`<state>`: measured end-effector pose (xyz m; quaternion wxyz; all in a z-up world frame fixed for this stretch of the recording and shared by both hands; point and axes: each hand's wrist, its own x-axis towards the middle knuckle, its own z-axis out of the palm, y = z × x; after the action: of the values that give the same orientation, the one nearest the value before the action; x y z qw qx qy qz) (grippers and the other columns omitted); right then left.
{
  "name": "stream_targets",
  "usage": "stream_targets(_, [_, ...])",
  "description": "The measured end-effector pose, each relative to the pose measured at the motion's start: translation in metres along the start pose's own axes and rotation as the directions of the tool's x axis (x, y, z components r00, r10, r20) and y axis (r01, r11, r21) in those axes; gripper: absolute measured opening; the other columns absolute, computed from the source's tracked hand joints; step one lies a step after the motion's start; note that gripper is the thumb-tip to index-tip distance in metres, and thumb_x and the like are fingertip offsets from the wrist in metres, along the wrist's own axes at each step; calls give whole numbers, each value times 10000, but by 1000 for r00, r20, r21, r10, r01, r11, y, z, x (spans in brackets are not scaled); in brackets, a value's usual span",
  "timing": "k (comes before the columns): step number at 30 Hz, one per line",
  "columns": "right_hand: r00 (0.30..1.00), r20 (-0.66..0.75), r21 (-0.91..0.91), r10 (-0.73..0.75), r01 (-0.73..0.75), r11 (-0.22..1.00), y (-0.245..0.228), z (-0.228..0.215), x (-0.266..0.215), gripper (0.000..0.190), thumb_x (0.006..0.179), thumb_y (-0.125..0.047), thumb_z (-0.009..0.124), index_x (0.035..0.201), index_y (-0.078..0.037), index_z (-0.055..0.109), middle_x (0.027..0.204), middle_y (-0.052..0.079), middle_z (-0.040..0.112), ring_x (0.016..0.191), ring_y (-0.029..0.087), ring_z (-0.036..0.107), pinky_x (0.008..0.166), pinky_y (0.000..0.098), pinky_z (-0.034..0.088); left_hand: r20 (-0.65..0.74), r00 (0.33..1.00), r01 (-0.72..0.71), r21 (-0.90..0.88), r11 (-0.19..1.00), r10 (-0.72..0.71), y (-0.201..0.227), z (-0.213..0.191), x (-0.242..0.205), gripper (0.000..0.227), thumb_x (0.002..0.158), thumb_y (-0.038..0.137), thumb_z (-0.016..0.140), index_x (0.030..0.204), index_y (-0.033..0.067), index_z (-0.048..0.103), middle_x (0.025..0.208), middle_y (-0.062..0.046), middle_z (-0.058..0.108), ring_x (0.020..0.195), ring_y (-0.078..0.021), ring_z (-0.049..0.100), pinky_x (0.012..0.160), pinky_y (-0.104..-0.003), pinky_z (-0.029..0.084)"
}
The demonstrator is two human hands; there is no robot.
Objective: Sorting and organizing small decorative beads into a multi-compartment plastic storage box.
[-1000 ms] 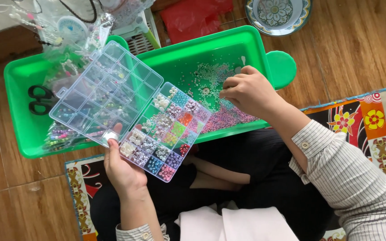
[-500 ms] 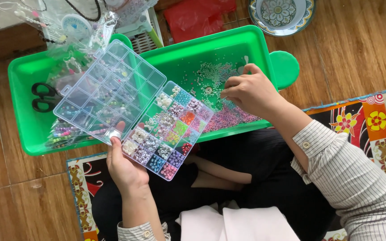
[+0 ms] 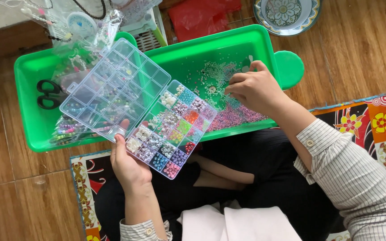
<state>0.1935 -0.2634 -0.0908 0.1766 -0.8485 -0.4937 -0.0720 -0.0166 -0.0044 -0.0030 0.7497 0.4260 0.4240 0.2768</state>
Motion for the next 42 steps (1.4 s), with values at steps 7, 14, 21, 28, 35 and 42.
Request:
stream_targets(7, [998, -52, 23, -20, 21, 1000, -2, -9, 4, 71, 904, -275, 798, 963, -254, 764, 981, -93, 717, 797, 118, 691, 976, 401, 344, -26, 1000, 17, 18, 1000, -17, 4, 7, -3, 430, 1042, 288, 480, 1350, 14, 604, 1218, -276, 685, 1135, -394, 687, 954, -512, 587])
stream_targets(14, [995, -90, 447, -48, 83, 890, -35, -26, 11, 110, 948, -268, 740, 1049, -309, 754, 1028, -132, 714, 880, 88, 679, 949, 354, 337, -56, 998, 22, 15, 1000, -21, 1, 8, -4, 432, 1032, 281, 496, 1358, 19, 605, 1223, -251, 692, 1141, -363, 688, 962, -494, 585])
stream_targets(21, [994, -61, 330, 92, -67, 942, -24, -31, 7, 163, 926, -174, 766, 1085, -205, 750, 990, -14, 724, 909, 191, 697, 871, 386, 396, -58, 998, 24, 19, 1000, -23, 4, 11, -6, 429, 1026, 284, 505, 1354, 28, 612, 1207, -240, 703, 1114, -344, 703, 941, -480, 601])
stream_targets(28, [993, 26, 33, 117, -118, 992, -13, -23, -1, 140, 873, -246, 784, 997, -248, 717, 822, -39, 676, 841, 182, 649, 827, 384, 416, -62, 997, 37, 25, 999, -35, 5, 13, -7, 427, 1030, 284, 501, 1359, 35, 609, 1221, -222, 702, 1121, -332, 703, 945, -465, 599])
stream_targets(35, [993, 57, -48, 105, -103, 994, -15, -23, 1, 146, 837, -275, 803, 961, -270, 726, 822, -58, 685, 854, 160, 631, 838, 373, 413, -60, 998, 34, 20, 999, -32, 5, 12, -8, 427, 1032, 283, 498, 1359, 31, 604, 1230, -217, 700, 1133, -331, 699, 949, -468, 599])
stream_targets(42, [992, 74, -62, 98, -94, 994, -14, -26, 1, 117, 849, -303, 799, 946, -290, 735, 851, -76, 706, 872, 136, 620, 872, 365, 408, -69, 997, 30, 12, 999, -29, 4, 13, -7, 422, 1024, 281, 516, 1351, 30, 604, 1216, -219, 705, 1120, -332, 704, 939, -469, 604])
